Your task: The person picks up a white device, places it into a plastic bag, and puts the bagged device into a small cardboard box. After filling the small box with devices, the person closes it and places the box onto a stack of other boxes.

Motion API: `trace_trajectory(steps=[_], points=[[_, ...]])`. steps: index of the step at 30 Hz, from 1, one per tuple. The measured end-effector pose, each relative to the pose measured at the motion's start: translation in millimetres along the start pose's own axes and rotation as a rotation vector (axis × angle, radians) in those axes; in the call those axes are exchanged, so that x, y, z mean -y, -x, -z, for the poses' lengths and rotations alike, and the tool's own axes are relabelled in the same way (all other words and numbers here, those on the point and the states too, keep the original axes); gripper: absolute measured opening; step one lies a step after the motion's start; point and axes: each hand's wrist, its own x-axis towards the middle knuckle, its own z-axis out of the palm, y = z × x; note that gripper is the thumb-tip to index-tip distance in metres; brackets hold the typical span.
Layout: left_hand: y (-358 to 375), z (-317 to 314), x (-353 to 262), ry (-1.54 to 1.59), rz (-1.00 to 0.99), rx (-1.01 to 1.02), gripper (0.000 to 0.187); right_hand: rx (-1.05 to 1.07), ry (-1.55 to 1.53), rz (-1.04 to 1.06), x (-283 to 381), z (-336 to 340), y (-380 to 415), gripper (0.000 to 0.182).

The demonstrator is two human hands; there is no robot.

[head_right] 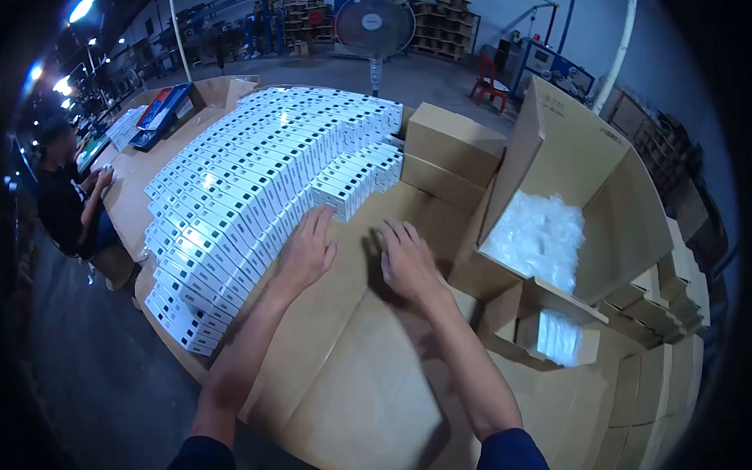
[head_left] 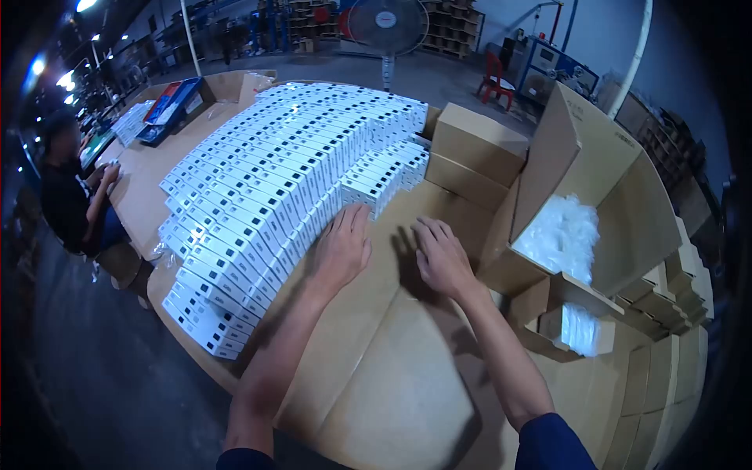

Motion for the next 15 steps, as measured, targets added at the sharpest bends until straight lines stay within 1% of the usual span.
trace_trajectory(steps=[4,7,11,14,15], points=[[-27.4,-10.1,33.0,-0.029,-0.054,-0.061,0.063,-0.010,-0.017,0.020,-9.3,-30.4,-63.0,0.057],[-33.9,-19.9,47.7,-0.095,-0.065,-0.025,0.063,0.020,-0.001,0.017,-14.8,-43.4,-87.3,0.059],[-34.6,-19.0,51.7,-0.092,-0.083,-0.047,0.055,0.047,0.007,-0.010,-15.3,-53.3,-94.9,0.062],[-31.8,-21.3,55.2,-0.182,-0.066,-0.078,0.044,0.107,0.055,-0.044,-9.8,-46.0,-95.5,0.065],[-30.3,-20.7,55.8,-0.198,-0.053,-0.053,0.042,0.137,0.060,-0.054,-8.2,-43.7,-95.8,0.066]])
